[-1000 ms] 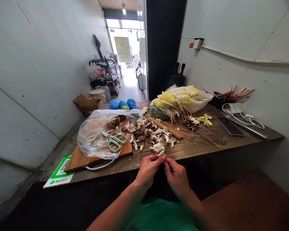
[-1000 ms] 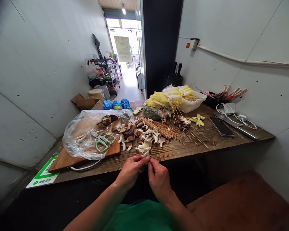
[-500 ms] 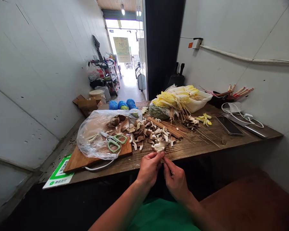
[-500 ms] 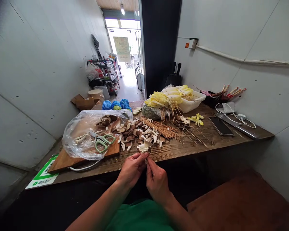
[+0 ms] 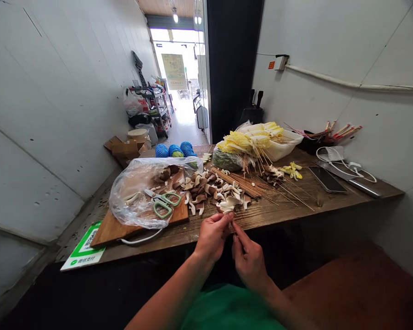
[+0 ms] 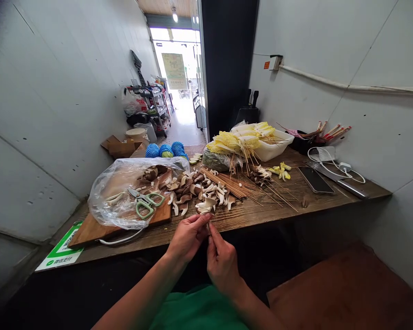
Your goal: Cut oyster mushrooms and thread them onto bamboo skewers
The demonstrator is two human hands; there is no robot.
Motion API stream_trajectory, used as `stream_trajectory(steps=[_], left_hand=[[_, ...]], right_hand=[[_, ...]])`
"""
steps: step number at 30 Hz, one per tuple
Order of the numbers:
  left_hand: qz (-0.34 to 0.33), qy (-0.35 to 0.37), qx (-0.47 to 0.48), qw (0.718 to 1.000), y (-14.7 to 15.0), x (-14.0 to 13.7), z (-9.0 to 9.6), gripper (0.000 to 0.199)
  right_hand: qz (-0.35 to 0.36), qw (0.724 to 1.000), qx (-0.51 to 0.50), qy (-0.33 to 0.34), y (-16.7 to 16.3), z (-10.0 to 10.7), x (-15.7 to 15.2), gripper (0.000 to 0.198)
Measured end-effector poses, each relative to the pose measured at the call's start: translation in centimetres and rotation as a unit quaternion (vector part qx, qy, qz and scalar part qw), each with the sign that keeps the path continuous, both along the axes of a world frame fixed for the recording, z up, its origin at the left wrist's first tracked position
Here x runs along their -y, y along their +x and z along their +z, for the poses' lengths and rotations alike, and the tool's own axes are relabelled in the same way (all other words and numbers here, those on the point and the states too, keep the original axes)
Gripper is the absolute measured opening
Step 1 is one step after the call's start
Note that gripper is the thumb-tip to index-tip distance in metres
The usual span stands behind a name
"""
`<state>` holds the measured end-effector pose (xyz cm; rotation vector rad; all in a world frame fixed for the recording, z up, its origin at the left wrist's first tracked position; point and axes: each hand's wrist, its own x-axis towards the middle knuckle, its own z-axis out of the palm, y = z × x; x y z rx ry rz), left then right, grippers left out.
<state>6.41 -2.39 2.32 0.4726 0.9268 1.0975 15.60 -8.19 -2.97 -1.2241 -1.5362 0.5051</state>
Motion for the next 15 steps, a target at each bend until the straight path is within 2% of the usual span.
stream_trajectory(steps=[5, 9, 12, 15], left_hand=[[-0.033, 0.033, -0.039, 0.998, -0.1, -0.4, 0.4, 0.026], [-0.065, 0.108, -0.118, 0.985, 0.0, 0.2, 0.0, 0.024], [-0.082, 0.181, -0.236, 0.951, -0.7, 0.8, -0.1, 0.022], [-0.007, 0.258, -0.372, 0.891, -2.3, 0.5, 0.4, 0.018]], right_hand=[[0.003, 0.997, -0.056, -0.05, 0.5, 1.0, -0.3, 0.036], [0.014, 0.989, -0.108, -0.097, 1.3, 1.7, -1.8, 0.028], [0.011, 0.985, -0.12, -0.12, 2.0, 1.6, -2.6, 0.026], [0.019, 0.987, -0.115, -0.111, 2.3, 1.2, -2.6, 0.026]])
